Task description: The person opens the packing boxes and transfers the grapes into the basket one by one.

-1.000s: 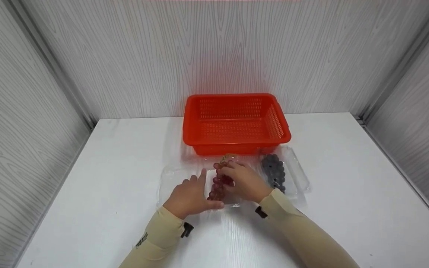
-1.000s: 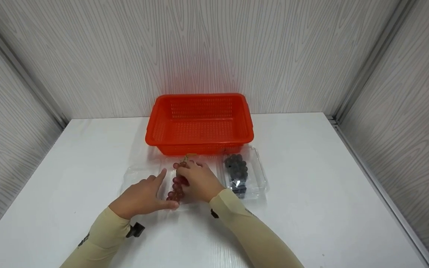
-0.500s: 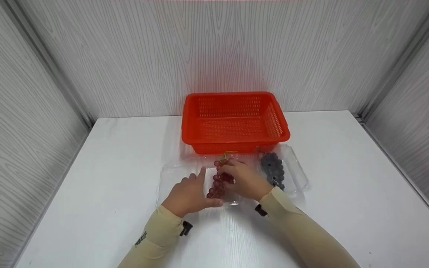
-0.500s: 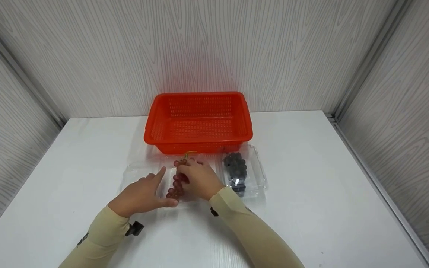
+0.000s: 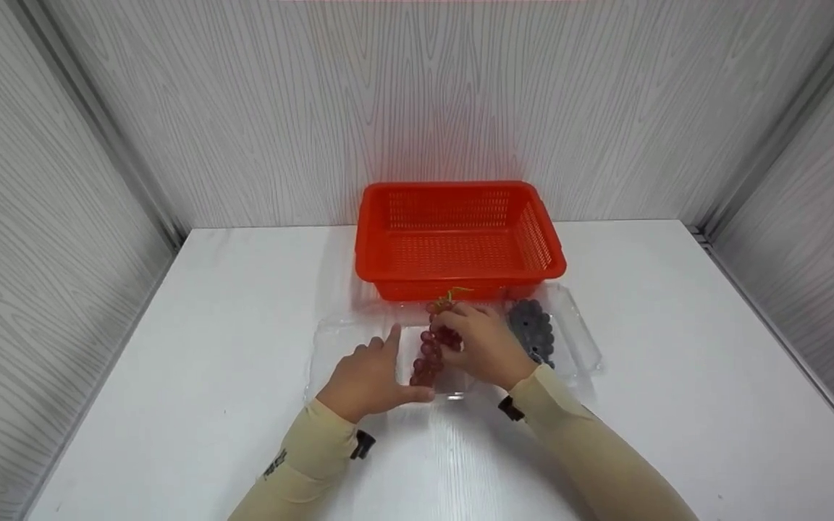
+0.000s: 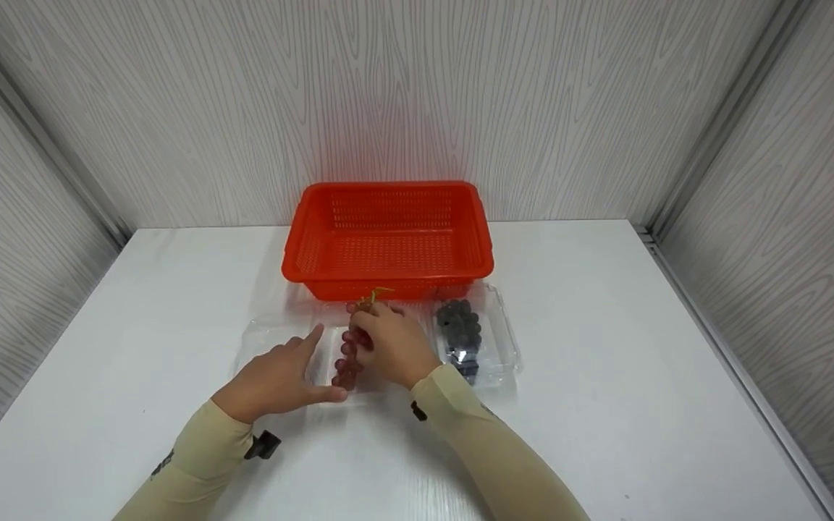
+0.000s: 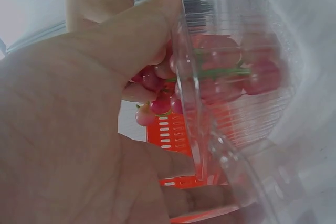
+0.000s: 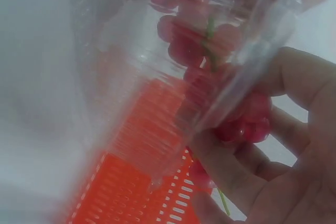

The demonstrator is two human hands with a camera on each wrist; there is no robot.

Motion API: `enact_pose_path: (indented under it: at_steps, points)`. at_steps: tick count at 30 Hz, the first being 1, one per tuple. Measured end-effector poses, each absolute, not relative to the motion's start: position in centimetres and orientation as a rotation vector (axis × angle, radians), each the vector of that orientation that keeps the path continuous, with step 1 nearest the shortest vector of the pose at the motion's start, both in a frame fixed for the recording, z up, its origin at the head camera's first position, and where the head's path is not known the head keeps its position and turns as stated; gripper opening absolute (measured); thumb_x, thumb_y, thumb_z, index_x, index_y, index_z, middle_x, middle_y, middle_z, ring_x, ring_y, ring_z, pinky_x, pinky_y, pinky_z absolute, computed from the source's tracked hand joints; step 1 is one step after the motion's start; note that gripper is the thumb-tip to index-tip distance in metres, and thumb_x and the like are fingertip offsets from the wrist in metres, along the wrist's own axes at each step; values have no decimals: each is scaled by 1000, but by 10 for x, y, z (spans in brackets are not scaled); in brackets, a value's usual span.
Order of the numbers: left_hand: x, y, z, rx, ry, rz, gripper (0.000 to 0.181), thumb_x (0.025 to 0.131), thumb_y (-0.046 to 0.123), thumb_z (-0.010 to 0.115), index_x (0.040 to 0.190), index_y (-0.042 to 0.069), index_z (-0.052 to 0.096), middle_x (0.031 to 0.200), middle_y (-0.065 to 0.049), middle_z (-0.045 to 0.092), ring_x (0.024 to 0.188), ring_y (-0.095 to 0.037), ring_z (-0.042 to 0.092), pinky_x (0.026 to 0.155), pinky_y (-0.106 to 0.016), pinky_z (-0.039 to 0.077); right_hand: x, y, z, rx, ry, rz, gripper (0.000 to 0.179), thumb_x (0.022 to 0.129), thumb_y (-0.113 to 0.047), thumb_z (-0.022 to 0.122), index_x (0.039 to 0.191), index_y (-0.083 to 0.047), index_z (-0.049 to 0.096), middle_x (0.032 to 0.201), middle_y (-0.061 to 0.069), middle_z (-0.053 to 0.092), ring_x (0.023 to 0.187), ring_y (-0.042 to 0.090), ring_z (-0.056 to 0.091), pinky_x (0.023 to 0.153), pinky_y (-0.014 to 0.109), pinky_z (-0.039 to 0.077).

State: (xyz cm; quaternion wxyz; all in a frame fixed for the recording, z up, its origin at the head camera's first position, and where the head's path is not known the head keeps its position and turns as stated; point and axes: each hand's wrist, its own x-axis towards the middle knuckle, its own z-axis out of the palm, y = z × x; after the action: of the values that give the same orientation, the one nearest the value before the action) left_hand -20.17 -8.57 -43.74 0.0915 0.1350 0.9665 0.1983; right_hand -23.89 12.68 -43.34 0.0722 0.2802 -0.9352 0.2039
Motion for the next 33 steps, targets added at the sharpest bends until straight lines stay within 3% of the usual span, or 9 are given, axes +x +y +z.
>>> enact_pose_path:
  at_steps: [5, 9, 15, 20, 29, 33]
  points:
    - [-198, -85, -439, 400, 2878, 557, 117, 77, 66, 81, 161, 2, 32, 125, -25, 63, 103, -38, 64, 87, -51, 59, -236, 126, -432, 828, -2813, 624, 30, 89, -22, 81, 118, -21, 73, 114, -3, 70, 109, 20, 63, 114, 51, 40]
    - [-198, -85, -437, 385, 2863, 573, 117, 77, 66, 81, 161, 2, 31, 126, -25, 63, 104, -39, 65, 88, -51, 58, -235, 127, -429, 819, -2820, 643, 31, 88, -23, 83, 118, -21, 73, 114, -3, 69, 106, 19, 63, 110, 47, 46]
    - [-200, -84, -436, 376, 2841, 566, 117, 78, 68, 79, 163, 7, 28, 129, -24, 62, 105, -38, 65, 91, -51, 57, -238, 135, -421, 766, -2793, 706, 31, 88, -22, 84, 117, -17, 72, 113, 0, 68, 106, 21, 63, 112, 48, 45]
    - [-202, -84, -434, 391, 2851, 528, 117, 78, 70, 78, 163, 7, 29, 131, -24, 62, 104, -38, 65, 89, -50, 58, -240, 139, -415, 755, -2746, 828, 29, 89, -17, 83, 116, -14, 72, 114, 2, 66, 98, 20, 64, 93, 34, 58]
    - [-204, -83, -432, 360, 2848, 530, 118, 78, 75, 73, 162, 4, 30, 141, -25, 57, 118, -41, 61, 98, -52, 55, -240, 142, -407, 661, -2785, 929, 28, 92, -16, 79, 119, -15, 70, 114, 2, 62, 96, 21, 65, 94, 39, 59]
    - [-202, -82, -432, 358, 2835, 565, 116, 79, 70, 76, 161, 3, 30, 141, -26, 56, 119, -43, 60, 98, -53, 54, -241, 141, -409, 686, -2781, 900, 26, 93, -17, 78, 118, -14, 71, 113, 3, 62, 95, 20, 66, 92, 38, 59]
